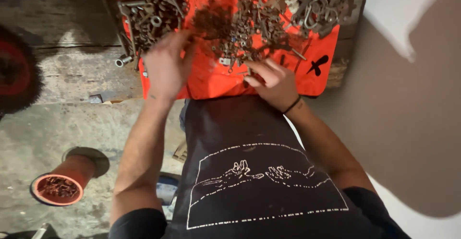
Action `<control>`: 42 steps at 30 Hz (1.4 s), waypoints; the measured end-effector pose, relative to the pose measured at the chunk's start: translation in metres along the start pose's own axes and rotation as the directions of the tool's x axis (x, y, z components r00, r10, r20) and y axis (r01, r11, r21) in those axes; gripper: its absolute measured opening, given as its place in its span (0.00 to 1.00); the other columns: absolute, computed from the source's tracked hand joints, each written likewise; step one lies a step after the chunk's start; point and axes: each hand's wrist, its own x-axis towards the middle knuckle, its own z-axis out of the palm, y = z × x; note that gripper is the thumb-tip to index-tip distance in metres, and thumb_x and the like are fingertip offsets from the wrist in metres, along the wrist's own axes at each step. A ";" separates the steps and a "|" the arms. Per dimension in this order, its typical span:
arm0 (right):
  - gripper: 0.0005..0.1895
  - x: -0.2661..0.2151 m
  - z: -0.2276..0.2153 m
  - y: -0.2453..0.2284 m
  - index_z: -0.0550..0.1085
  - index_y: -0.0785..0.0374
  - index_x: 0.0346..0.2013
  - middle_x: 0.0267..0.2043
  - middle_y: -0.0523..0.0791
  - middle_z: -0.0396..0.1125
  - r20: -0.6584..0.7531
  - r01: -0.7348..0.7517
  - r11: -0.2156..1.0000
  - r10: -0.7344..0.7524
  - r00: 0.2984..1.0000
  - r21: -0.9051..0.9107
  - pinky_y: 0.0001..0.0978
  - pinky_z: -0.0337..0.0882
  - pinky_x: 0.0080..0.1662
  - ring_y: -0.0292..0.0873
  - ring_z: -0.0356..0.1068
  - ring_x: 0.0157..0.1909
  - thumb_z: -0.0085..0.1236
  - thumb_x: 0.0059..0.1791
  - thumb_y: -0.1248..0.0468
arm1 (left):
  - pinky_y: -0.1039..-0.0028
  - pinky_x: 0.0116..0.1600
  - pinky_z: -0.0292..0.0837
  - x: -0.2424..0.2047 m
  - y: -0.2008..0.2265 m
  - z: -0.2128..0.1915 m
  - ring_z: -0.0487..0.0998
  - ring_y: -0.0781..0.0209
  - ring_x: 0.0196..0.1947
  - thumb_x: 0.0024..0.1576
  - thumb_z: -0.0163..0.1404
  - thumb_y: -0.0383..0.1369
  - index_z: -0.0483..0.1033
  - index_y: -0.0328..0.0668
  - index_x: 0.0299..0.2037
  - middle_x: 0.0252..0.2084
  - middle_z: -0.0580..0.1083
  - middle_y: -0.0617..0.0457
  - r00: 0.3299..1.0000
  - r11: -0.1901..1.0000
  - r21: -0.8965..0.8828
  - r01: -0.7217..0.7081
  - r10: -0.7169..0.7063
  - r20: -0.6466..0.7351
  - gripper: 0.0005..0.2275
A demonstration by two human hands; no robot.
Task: The person sorts a large pile of rusty metal hardware, including bolts, nuts, and washers, on an orange cloth. They pick up individual pieces, separate them, and occasionally place them into a white container. The camera shakes significantly during the process.
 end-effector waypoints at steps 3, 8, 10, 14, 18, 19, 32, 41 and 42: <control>0.17 -0.001 0.000 0.005 0.78 0.56 0.53 0.39 0.45 0.71 0.014 -0.078 0.992 0.080 0.997 -0.102 0.37 0.73 0.37 0.47 0.74 0.36 0.66 0.50 0.59 | 0.62 0.40 0.73 0.020 -0.017 -0.015 0.78 0.49 0.38 0.58 0.60 0.29 0.78 0.43 0.49 0.42 0.76 0.50 0.972 0.917 0.384 -0.107 0.178 -0.155 0.11; 0.18 0.008 0.000 0.000 0.78 0.54 0.54 0.38 0.44 0.69 0.003 -0.064 0.975 0.066 0.998 -0.213 0.38 0.72 0.35 0.48 0.73 0.35 0.65 0.50 0.58 | 0.63 0.41 0.73 0.015 -0.014 -0.009 0.76 0.48 0.41 0.55 0.58 0.26 0.78 0.43 0.52 0.45 0.74 0.48 0.946 0.854 0.509 -0.108 0.245 -0.211 0.14; 0.18 0.010 0.000 -0.001 0.79 0.51 0.53 0.36 0.43 0.68 0.007 -0.015 0.958 0.017 1.000 -0.288 0.38 0.71 0.34 0.47 0.71 0.33 0.67 0.48 0.57 | 0.65 0.44 0.76 -0.001 -0.009 0.006 0.77 0.52 0.43 0.57 0.57 0.24 0.76 0.45 0.53 0.45 0.73 0.51 0.965 0.943 0.289 -0.165 0.215 -0.151 0.14; 0.18 0.010 0.002 0.003 0.80 0.49 0.52 0.32 0.42 0.67 0.027 0.011 0.938 -0.001 1.000 -0.347 0.38 0.71 0.33 0.46 0.71 0.31 0.68 0.48 0.58 | 0.63 0.38 0.75 -0.021 0.013 0.052 0.78 0.50 0.38 0.54 0.58 0.29 0.78 0.43 0.51 0.42 0.74 0.50 0.978 0.969 0.132 -0.211 0.208 0.036 0.14; 0.18 0.012 -0.001 0.004 0.80 0.52 0.53 0.33 0.41 0.68 0.051 0.074 0.931 -0.059 0.997 -0.356 0.37 0.70 0.32 0.45 0.71 0.31 0.67 0.48 0.59 | 0.61 0.39 0.76 -0.025 0.027 0.070 0.79 0.48 0.39 0.57 0.58 0.31 0.78 0.45 0.49 0.40 0.75 0.50 0.980 0.989 -0.055 -0.139 0.145 0.137 0.11; 0.19 0.011 -0.001 0.004 0.80 0.53 0.54 0.33 0.41 0.69 0.047 0.083 0.933 -0.070 0.996 -0.352 0.37 0.70 0.32 0.45 0.71 0.31 0.67 0.48 0.58 | 0.60 0.40 0.76 -0.025 0.029 0.071 0.79 0.48 0.40 0.57 0.58 0.32 0.79 0.45 0.48 0.40 0.76 0.51 0.978 0.989 -0.110 -0.099 0.117 0.172 0.10; 0.09 0.000 0.014 0.004 0.79 0.61 0.43 0.40 0.45 0.77 -0.131 -0.193 0.965 0.218 0.967 0.178 0.29 0.75 0.39 0.40 0.78 0.36 0.69 0.51 0.64 | 0.75 0.49 0.75 -0.042 0.015 0.089 0.77 0.66 0.42 0.63 0.53 0.34 0.70 0.40 0.62 0.50 0.78 0.55 0.870 0.534 -0.711 0.457 -0.103 0.482 0.18; 0.12 0.004 0.007 0.004 0.77 0.59 0.43 0.37 0.46 0.75 0.108 -0.059 0.998 0.059 0.992 -0.008 0.37 0.74 0.35 0.47 0.76 0.34 0.66 0.49 0.58 | 0.76 0.57 0.73 -0.016 -0.030 0.012 0.76 0.65 0.51 0.70 0.49 0.26 0.72 0.33 0.59 0.53 0.76 0.49 0.985 0.750 -0.638 0.175 -0.123 0.124 0.09; 0.12 0.001 0.015 0.009 0.76 0.59 0.41 0.36 0.46 0.74 0.144 -0.038 0.996 0.049 0.988 -0.077 0.40 0.73 0.34 0.49 0.75 0.34 0.65 0.49 0.57 | 0.74 0.55 0.76 -0.008 -0.024 -0.003 0.78 0.64 0.49 0.69 0.49 0.27 0.71 0.35 0.60 0.51 0.77 0.50 0.977 0.780 -0.589 0.212 -0.188 0.104 0.11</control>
